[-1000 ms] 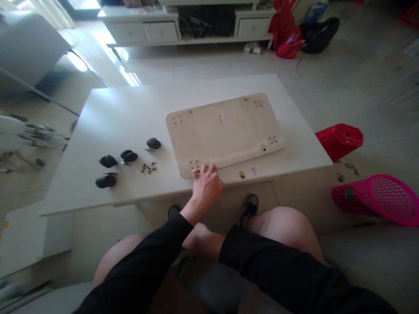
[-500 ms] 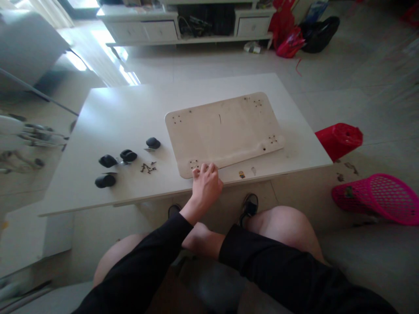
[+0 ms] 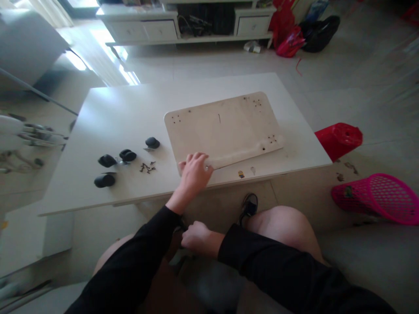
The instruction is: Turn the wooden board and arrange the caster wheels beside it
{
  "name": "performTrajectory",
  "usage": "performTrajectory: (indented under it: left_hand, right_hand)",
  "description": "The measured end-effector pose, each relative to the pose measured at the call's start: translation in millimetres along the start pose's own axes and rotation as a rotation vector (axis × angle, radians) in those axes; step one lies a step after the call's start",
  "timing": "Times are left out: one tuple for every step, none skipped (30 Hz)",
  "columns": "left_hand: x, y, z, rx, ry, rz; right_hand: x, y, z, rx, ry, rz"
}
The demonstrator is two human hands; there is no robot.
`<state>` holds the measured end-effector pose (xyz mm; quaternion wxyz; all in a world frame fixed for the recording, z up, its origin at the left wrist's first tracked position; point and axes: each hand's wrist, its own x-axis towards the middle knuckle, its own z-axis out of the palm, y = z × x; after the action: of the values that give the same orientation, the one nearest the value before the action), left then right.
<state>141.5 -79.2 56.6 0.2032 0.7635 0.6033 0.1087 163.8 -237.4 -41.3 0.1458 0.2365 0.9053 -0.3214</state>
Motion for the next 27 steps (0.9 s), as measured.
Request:
performTrajectory:
  left_hand:
    - [10, -12, -9.1, -0.012, 0.07, -0.07]
    - [19, -27, -17.7, -0.029, 0.147, -0.148]
    - [28, -42, -25.4, -0.064, 0.213, -0.234]
    - [36, -57, -31.5, -0.129, 0.252, -0.315]
    - [43, -71, -35.7, -0.23, 0.263, -0.395]
    - [47, -83, -38.0, -0.354, 0.256, -0.466]
    - [50, -93, -38.6, -0.47, 0.225, -0.526]
    - [51, -99, -37.8, -0.571, 0.193, -0.566]
    - [50, -102, -36.1, -0.663, 0.155, -0.589]
    - [49, -103, -33.8, -0.74, 0.12, -0.608]
    - [47, -102, -31.5, -0.806, 0.088, -0.622]
    - [45, -101, -29.1, -0.865, 0.062, -0.633]
    - [44, -98, -27.0, -0.913, 0.044, -0.643]
    - [44, -97, -25.1, -0.953, 0.033, -0.649]
    - [44, -96, -23.3, -0.982, 0.026, -0.65]
    - [45, -95, -21.7, -1.0, 0.028, -0.65]
    - [46, -96, -20.0, -1.012, 0.031, -0.648]
    - [47, -96, -18.2, -1.02, 0.034, -0.646]
    - [48, -97, -16.4, -1.029, 0.031, -0.642]
    - [49, -98, -14.5, -1.041, 0.025, -0.632]
    - [50, -99, -12.7, -1.054, 0.017, -0.62]
    - [51, -99, -11.0, -1.069, 0.012, -0.608]
    - [51, -99, -9.5, -1.083, 0.01, -0.601]
    - [52, -98, -8.4, -1.092, 0.015, -0.599]
    - [52, -98, -7.5, -1.097, 0.024, -0.601]
    - [52, -97, -6.9, -1.098, 0.033, -0.604]
    - [52, -97, -6.6, -1.094, 0.04, -0.608]
  right_hand:
    - [-4, -1, -6, 0.007, -0.052, 0.001]
    - [-8, -2, -12, 0.012, -0.081, 0.01]
    - [-12, -3, -18, 0.017, -0.092, 0.018]
    - [-15, -4, -23, 0.022, -0.096, 0.024]
    - [-17, -5, -27, 0.025, -0.099, 0.032]
    - [-18, -5, -31, 0.028, -0.1, 0.041]
    - [-19, -6, -34, 0.031, -0.1, 0.05]
    - [-19, -7, -36, 0.035, -0.101, 0.057]
    - [-18, -7, -37, 0.04, -0.104, 0.06]
    - [-16, -7, -38, 0.047, -0.109, 0.06]
    - [-15, -7, -39, 0.055, -0.118, 0.06]
    - [-13, -7, -39, 0.063, -0.129, 0.057]
    - [-11, -6, -40, 0.069, -0.138, 0.056]
    - [-10, -6, -40, 0.074, -0.145, 0.055]
    - [-9, -5, -40, 0.078, -0.148, 0.054]
    - [-9, -5, -40, 0.08, -0.149, 0.053]
    - [-9, -5, -40, 0.083, -0.149, 0.051]
    - [-9, -5, -40, 0.084, -0.148, 0.051]
    - [-9, -4, -40, 0.085, -0.148, 0.052]
    - [-9, -5, -40, 0.085, -0.147, 0.053]
    - [-9, -5, -40, 0.084, -0.148, 0.055]
    - [-9, -5, -39, 0.083, -0.152, 0.056]
    - [-9, -5, -39, 0.082, -0.156, 0.057]
    - [-8, -5, -39, 0.082, -0.161, 0.058]
    - [-7, -6, -40, 0.084, -0.168, 0.058]
    - [-7, -6, -40, 0.086, -0.172, 0.059]
    - [-6, -6, -40, 0.088, -0.173, 0.061]
